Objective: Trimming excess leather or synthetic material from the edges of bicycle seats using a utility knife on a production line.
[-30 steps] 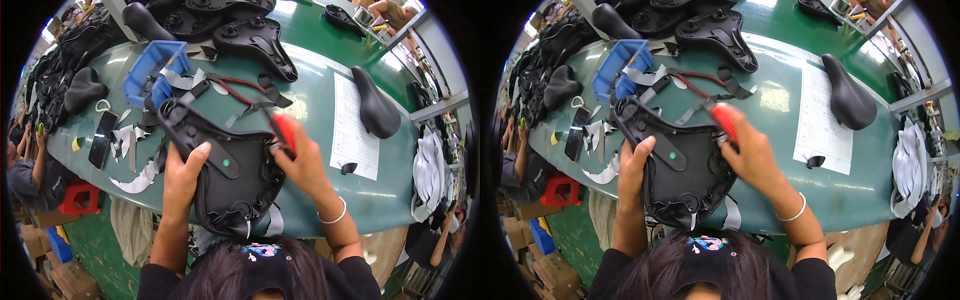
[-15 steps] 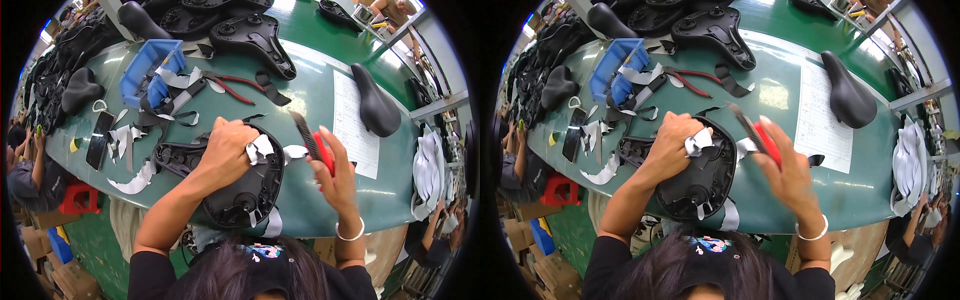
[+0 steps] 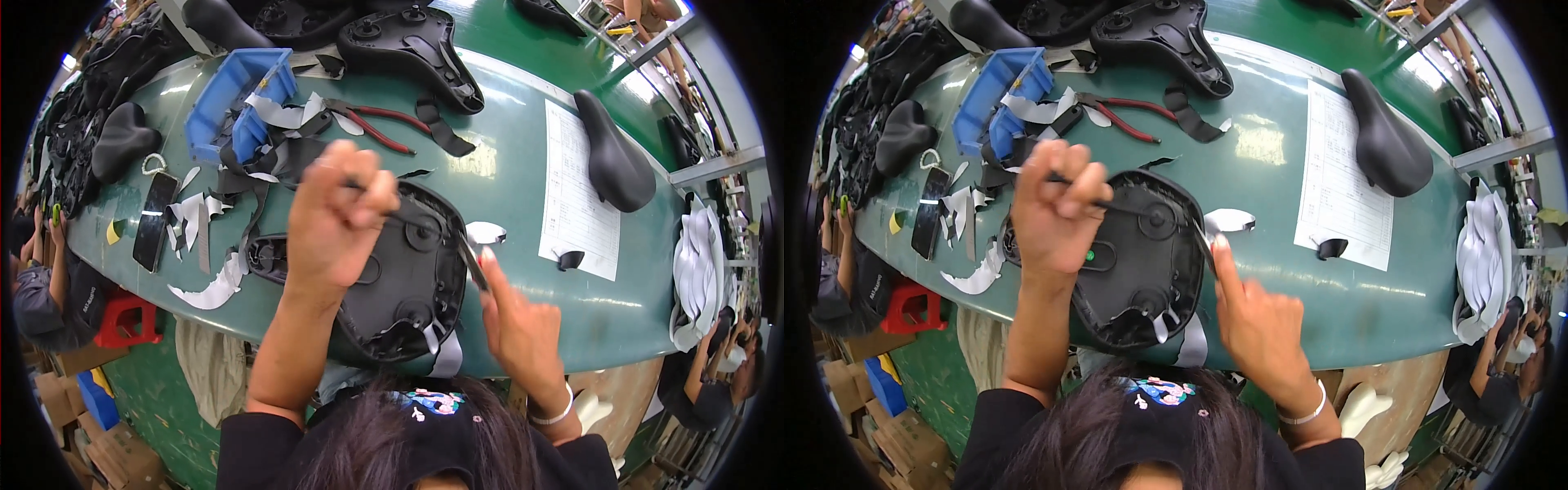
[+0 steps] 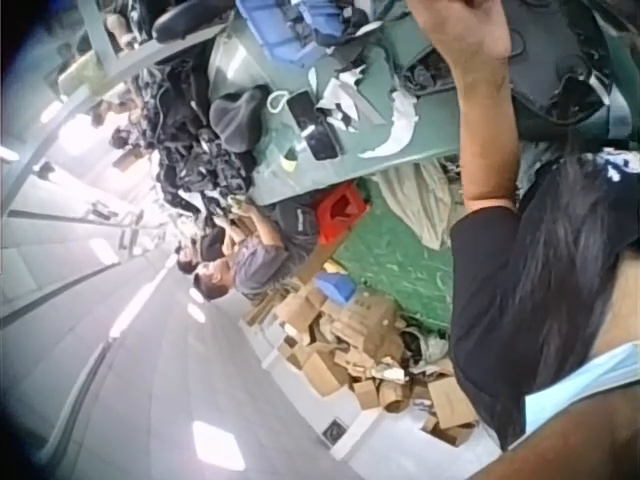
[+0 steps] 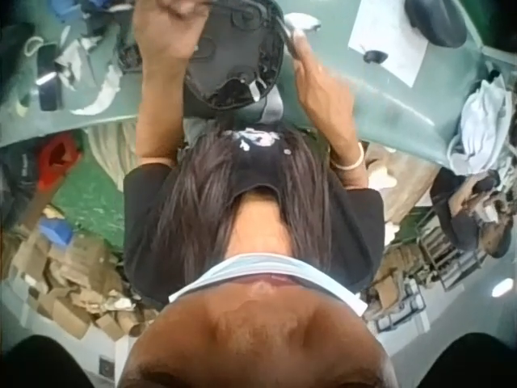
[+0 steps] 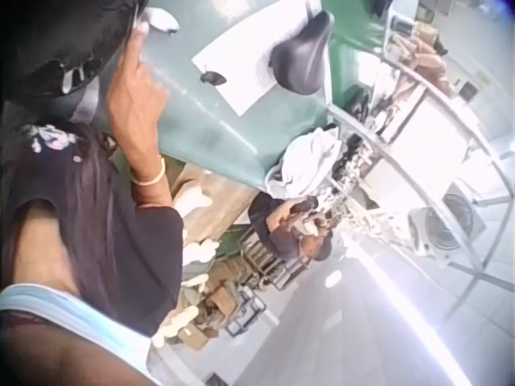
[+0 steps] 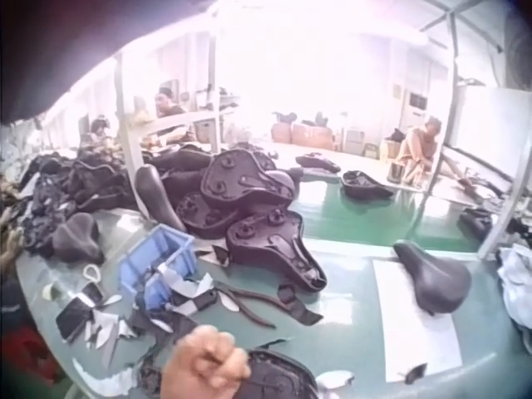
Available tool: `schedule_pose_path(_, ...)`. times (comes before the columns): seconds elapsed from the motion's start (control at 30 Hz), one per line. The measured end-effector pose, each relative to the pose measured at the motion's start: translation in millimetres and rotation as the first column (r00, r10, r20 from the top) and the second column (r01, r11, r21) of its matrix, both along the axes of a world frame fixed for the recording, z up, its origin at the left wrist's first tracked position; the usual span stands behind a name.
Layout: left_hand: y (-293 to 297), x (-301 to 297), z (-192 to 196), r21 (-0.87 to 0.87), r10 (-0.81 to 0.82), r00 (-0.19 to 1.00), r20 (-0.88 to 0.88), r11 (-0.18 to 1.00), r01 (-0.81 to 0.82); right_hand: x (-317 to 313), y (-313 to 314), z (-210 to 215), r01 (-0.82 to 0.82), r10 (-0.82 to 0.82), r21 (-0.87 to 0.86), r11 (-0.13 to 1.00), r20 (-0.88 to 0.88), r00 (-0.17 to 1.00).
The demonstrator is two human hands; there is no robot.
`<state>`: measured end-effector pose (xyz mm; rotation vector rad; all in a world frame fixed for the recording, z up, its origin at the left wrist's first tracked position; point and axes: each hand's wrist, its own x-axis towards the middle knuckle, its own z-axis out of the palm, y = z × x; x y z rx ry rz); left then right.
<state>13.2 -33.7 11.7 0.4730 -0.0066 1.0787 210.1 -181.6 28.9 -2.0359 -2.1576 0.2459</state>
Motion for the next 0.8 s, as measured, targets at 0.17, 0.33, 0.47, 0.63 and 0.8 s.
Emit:
schedule_pose_path(0.17,15.9,20.7,14.0,0.936,0.967,-0.005,-0.256,0.25,0.247,16.0,48.7,0.4,-0.044,0.041,0.119,0.992,0.026,0.999)
schedule_pose_path(0.33,26.3,-7.1,1.9,0.877,0.814,-0.327,-0.48,0.449,-0.172,-1.0,16.2,9.3,-0.106,0.105,0.004,0.994,0.147,0.984)
schedule_pose_path(0.47,25.9,-22.6,-9.6,0.263,0.462,0.425,-0.778,0.855,-0.448,19.9,25.6,22.0,-0.216,0.209,0.034,0.976,0.143,0.967)
schedule_pose_path(0.63,-63.2,-37.8,-5.9,0.339,0.367,0.345,-0.864,0.93,-0.142,57.3,107.9,31.5,-0.453,0.458,-0.069,0.889,0.093,0.884)
schedule_pose_path(0.8,-66.5,-88.6,34.0,0.711,0.592,0.516,-0.619,0.701,0.049,43.3,99.4,48.5,-0.574,0.573,-0.103,0.813,0.322,0.754)
